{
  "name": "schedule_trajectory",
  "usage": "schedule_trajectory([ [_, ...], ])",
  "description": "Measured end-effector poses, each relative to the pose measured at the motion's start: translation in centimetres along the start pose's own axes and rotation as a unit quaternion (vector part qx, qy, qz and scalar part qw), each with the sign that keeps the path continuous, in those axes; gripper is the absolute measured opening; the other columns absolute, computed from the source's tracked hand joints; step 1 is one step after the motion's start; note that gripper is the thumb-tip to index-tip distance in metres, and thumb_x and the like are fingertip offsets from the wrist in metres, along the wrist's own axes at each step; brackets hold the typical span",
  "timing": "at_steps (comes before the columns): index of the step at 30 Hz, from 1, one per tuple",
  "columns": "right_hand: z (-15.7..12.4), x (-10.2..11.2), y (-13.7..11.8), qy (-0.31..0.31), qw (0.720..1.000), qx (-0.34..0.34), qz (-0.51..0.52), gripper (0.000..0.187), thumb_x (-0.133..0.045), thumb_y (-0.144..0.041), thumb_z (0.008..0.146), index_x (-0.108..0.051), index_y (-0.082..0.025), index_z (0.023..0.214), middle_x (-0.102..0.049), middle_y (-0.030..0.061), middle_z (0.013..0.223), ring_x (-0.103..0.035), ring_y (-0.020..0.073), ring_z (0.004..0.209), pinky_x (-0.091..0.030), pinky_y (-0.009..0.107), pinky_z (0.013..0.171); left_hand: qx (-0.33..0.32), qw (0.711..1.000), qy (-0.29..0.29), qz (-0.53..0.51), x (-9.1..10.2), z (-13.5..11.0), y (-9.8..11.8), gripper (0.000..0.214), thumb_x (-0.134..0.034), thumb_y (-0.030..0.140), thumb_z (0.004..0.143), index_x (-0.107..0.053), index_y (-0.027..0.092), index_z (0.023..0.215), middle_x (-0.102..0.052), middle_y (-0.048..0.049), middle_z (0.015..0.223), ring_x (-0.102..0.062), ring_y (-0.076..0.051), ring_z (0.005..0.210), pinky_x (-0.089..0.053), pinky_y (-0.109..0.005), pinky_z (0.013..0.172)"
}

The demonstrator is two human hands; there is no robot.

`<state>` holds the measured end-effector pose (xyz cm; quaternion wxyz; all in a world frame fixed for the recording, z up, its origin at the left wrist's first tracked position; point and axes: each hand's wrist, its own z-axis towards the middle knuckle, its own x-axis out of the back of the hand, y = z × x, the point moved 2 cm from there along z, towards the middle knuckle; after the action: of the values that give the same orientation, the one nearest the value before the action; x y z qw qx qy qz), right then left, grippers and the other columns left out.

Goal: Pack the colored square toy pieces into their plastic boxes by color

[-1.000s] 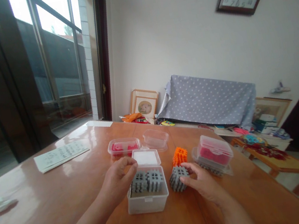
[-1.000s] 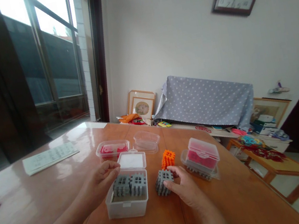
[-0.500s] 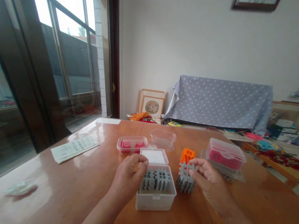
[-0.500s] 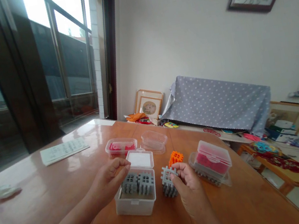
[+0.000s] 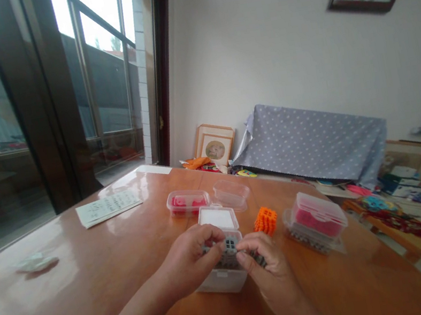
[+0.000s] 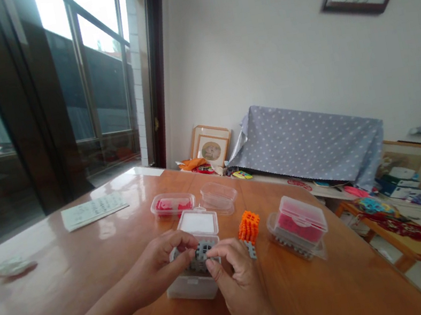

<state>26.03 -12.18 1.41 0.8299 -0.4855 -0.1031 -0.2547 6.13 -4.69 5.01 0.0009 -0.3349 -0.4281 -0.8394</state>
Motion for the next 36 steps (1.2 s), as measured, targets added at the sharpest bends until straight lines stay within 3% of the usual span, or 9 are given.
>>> schedule_trajectory([
  [12, 0.4, 0.4, 0.2, -0.065, 0.989, 0.014, -0.131, 0.013, -0.066, -0.025, 0.089, -0.077, -0.031, 0.090, -0.070, 0.0021, 0.082, -0.058, 0.0238, 0.092, -0.046, 0.036, 0.083, -0.024, 0.984, -0.108, 0.137, -0.7, -0.2, 1.3, 0.020, -0.058, 0.014, 0.082, -0.072, 0.026, 0.087, -0.074, 0.0028, 0.080, -0.063, -0.019, 0.079, -0.036, -0.033, 0.079],
  [17, 0.3, 0.6, -0.4, -0.098, 0.979, 0.048, -0.170, 0.016, -0.062, -0.019, 0.088, -0.075, -0.030, 0.086, -0.075, 0.0013, 0.097, -0.056, 0.0263, 0.111, -0.044, 0.043, 0.098, -0.043, 0.980, -0.116, 0.157, -0.9, -0.2, 1.3, 0.021, -0.056, 0.014, 0.085, -0.073, 0.027, 0.084, -0.074, 0.0025, 0.080, -0.062, -0.019, 0.081, -0.034, -0.035, 0.083],
  [22, 0.1, 0.9, -0.5, -0.093, 0.979, 0.057, -0.174, 0.019, -0.058, -0.022, 0.092, -0.074, -0.028, 0.084, -0.067, 0.0021, 0.133, -0.038, 0.0317, 0.141, -0.035, 0.056, 0.113, -0.050, 0.982, -0.113, 0.144, -0.9, -0.3, 1.4, 0.024, -0.055, 0.011, 0.083, -0.073, 0.027, 0.085, -0.074, 0.0028, 0.080, -0.062, -0.019, 0.081, -0.034, -0.036, 0.086],
  [29, -0.1, 1.0, -0.6, -0.104, 0.979, 0.033, -0.169, 0.018, -0.058, -0.024, 0.092, -0.075, -0.029, 0.089, -0.064, 0.0022, 0.139, -0.034, 0.0319, 0.146, -0.032, 0.060, 0.115, -0.041, 0.984, -0.117, 0.125, -1.0, -0.5, 1.6, 0.020, -0.065, 0.012, 0.074, -0.070, 0.025, 0.089, -0.073, 0.0032, 0.084, -0.061, -0.019, 0.085, -0.033, -0.035, 0.092],
  [32, -0.2, 0.8, -0.9, -0.115, 0.978, 0.035, -0.170, 0.013, -0.062, -0.024, 0.089, -0.075, -0.029, 0.090, -0.062, 0.0024, 0.141, -0.033, 0.0333, 0.147, -0.032, 0.061, 0.115, -0.046, 0.984, -0.114, 0.127, -1.2, -0.7, 1.5, 0.009, -0.069, 0.021, 0.078, -0.069, 0.025, 0.086, -0.072, 0.0017, 0.088, -0.060, -0.021, 0.091, -0.032, -0.036, 0.094],
  [36, 0.1, 1.5, -0.7, -0.078, 0.983, 0.053, -0.160, 0.014, -0.061, -0.025, 0.090, -0.075, -0.029, 0.092, -0.066, 0.0040, 0.134, -0.042, 0.0322, 0.140, -0.037, 0.057, 0.112, -0.050, 0.983, -0.113, 0.138, -1.3, -0.7, 1.7, 0.015, -0.064, 0.015, 0.076, -0.069, 0.025, 0.086, -0.071, 0.0004, 0.090, -0.058, -0.022, 0.093, -0.032, -0.038, 0.093],
])
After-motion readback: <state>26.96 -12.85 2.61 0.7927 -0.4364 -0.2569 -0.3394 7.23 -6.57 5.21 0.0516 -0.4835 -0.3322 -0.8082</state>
